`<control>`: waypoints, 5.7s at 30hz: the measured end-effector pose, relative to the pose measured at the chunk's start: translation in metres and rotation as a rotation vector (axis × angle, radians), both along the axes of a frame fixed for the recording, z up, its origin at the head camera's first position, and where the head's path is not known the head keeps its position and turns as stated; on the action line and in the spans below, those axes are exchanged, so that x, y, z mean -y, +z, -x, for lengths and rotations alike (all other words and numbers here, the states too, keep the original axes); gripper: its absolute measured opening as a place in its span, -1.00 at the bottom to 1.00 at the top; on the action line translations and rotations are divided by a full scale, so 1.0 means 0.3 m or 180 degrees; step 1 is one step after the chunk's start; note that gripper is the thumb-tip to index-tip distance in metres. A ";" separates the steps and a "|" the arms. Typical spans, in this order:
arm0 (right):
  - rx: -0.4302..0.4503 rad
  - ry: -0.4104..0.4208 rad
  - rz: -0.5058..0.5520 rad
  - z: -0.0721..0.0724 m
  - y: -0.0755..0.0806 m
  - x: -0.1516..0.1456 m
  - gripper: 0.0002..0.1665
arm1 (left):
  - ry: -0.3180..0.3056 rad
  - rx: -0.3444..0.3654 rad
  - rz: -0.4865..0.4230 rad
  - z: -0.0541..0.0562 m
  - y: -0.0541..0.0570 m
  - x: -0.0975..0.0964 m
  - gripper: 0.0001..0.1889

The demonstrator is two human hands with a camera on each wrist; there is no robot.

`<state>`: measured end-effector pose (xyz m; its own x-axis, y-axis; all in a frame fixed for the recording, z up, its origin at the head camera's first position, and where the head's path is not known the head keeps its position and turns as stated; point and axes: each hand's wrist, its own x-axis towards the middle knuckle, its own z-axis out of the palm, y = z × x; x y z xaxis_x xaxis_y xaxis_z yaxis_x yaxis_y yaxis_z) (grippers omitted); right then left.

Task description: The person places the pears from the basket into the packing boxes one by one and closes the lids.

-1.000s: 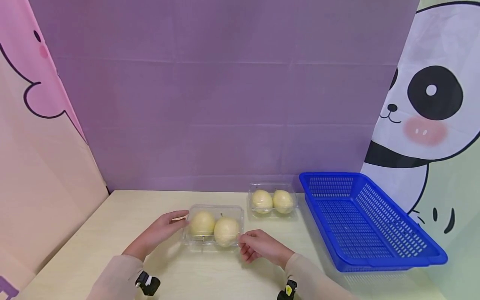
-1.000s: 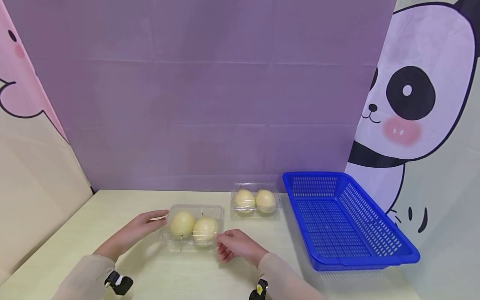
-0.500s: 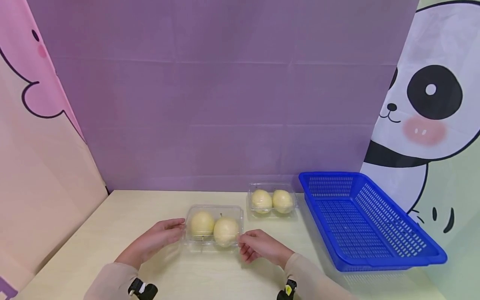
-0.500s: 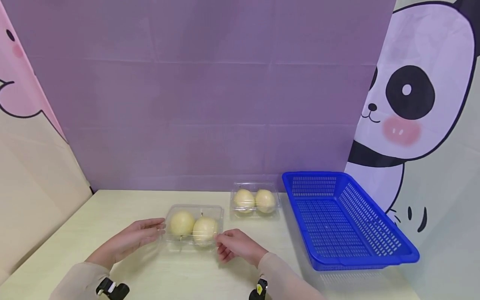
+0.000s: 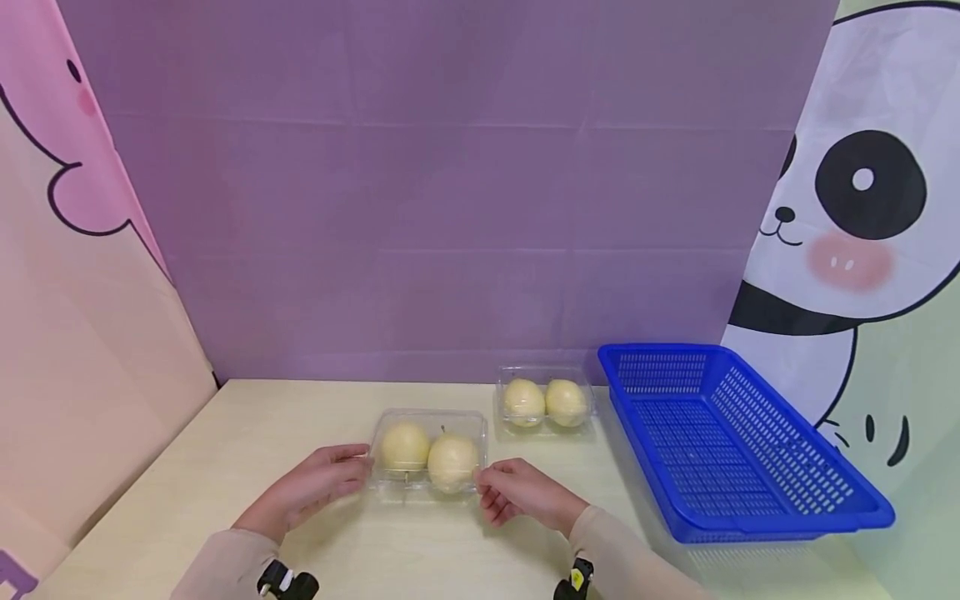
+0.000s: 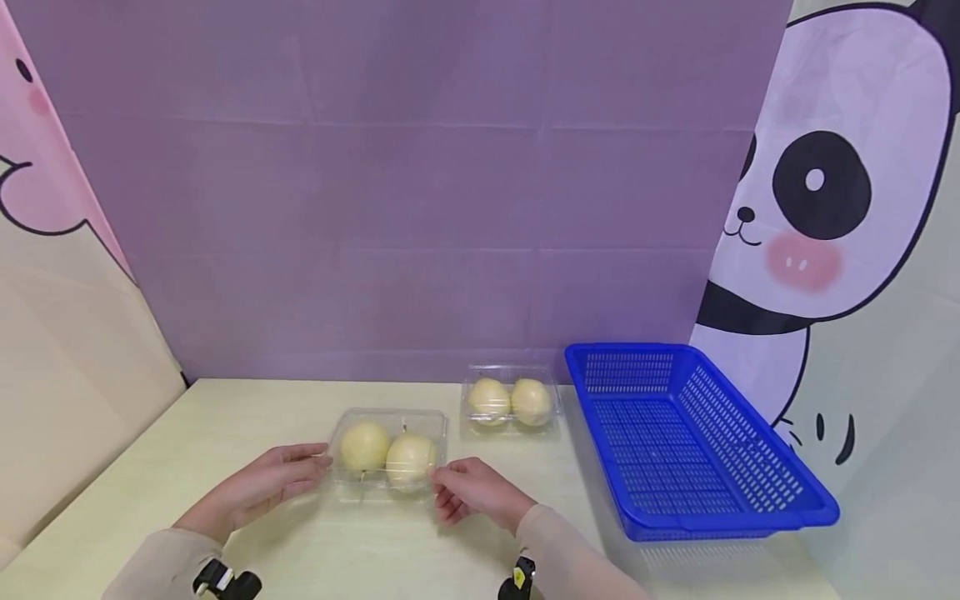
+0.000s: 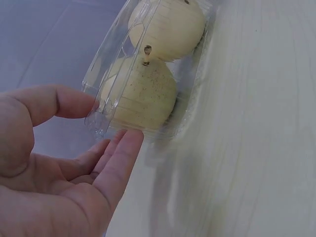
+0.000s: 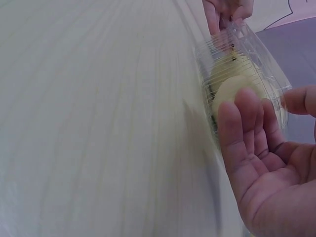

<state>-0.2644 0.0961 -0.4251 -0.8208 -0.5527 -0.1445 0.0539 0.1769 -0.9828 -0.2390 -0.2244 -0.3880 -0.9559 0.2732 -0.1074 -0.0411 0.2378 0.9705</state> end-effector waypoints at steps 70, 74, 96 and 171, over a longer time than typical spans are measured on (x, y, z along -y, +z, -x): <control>0.0158 0.0088 0.0124 -0.004 0.008 0.013 -0.74 | -0.0075 0.0405 -0.0512 -0.016 -0.011 0.007 -0.36; 0.0156 0.0107 0.0140 -0.004 0.010 0.013 -0.74 | -0.0072 0.0405 -0.0523 -0.014 -0.013 0.008 -0.36; 0.0215 0.0077 0.0119 -0.006 0.011 0.013 -0.74 | -0.0101 0.0301 -0.0231 -0.013 -0.008 0.013 -0.39; -0.2512 -0.0475 -0.1233 -0.030 0.080 0.043 -0.37 | -0.0027 -0.1381 0.1950 -0.016 0.072 -0.097 -0.13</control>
